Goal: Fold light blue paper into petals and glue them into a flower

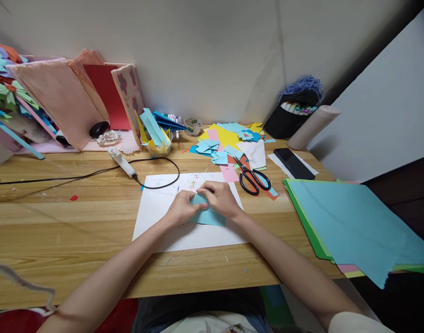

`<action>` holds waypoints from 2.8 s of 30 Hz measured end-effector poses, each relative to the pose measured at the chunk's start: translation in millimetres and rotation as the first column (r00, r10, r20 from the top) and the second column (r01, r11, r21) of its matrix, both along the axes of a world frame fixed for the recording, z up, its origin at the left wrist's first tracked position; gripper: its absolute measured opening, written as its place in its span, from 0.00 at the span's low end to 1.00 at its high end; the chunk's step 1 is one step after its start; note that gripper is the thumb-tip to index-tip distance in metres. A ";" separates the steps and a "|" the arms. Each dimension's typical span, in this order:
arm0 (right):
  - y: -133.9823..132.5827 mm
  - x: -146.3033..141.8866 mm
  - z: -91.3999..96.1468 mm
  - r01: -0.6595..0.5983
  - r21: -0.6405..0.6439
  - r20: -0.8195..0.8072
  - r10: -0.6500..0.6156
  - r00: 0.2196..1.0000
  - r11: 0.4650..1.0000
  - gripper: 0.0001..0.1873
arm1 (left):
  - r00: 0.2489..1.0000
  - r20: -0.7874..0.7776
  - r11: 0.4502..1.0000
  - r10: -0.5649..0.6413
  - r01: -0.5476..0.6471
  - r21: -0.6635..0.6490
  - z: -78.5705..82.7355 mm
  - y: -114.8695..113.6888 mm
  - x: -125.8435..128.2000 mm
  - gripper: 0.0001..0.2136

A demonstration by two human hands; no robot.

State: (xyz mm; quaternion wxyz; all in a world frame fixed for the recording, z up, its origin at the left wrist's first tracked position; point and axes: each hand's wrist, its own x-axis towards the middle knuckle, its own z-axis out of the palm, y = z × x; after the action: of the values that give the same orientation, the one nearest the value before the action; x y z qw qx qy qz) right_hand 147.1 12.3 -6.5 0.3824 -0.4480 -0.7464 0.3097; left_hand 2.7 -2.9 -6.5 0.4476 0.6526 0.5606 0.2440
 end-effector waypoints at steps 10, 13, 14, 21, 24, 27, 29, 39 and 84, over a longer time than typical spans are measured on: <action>0.6 4.8 3.8 -0.001 0.117 0.063 -0.007 0.998 0.993 0.08 | 0.992 0.078 0.995 -0.099 0.099 0.015 -0.4 0.7 -0.3 0.16; 4.4 10.0 2.8 -0.092 0.055 0.057 0.089 0.994 0.994 0.11 | 0.988 0.127 0.996 -0.086 0.087 0.002 -2.1 1.4 -2.6 0.15; 5.8 12.4 2.7 -0.133 0.044 0.064 0.130 0.989 0.990 0.10 | 0.987 0.146 0.998 -0.063 0.065 -0.014 -2.5 1.7 -3.3 0.15; 7.0 23.4 8.5 -0.109 0.450 0.049 0.098 0.994 0.886 0.04 | 0.970 0.235 0.979 0.062 -0.105 0.175 3.6 4.4 -9.0 0.13; 7.1 28.4 6.7 -0.044 0.667 0.091 -0.022 0.996 0.743 0.06 | 0.897 0.392 0.929 0.203 -0.303 0.214 8.5 9.1 -12.6 0.26; 9.5 33.4 0.0 -0.070 0.793 0.176 -0.117 0.977 0.605 0.09 | 0.741 0.598 0.950 0.305 -0.281 -0.136 10.8 15.4 -16.5 0.25; 10.5 33.8 -4.9 -0.122 0.823 0.229 -0.127 0.965 0.555 0.12 | 0.643 0.692 0.922 0.327 -0.057 -0.382 11.2 17.5 -18.6 0.20; 12.5 17.6 -10.7 -0.375 0.740 0.449 0.004 0.893 0.558 0.08 | 0.612 0.724 0.893 0.318 0.062 -0.445 7.7 9.8 -18.3 0.11; 17.1 42.6 -7.1 -0.395 0.269 0.357 0.290 0.888 0.879 0.10 | 0.949 -0.203 0.855 -0.242 0.308 0.417 3.9 18.1 -34.7 0.11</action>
State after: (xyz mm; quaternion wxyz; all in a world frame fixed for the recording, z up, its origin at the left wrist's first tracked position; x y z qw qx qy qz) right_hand 189.6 29.3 -13.6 0.2707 -0.2784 -0.9059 0.1689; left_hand -32.1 15.2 -2.6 0.2761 0.8264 0.4216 0.2511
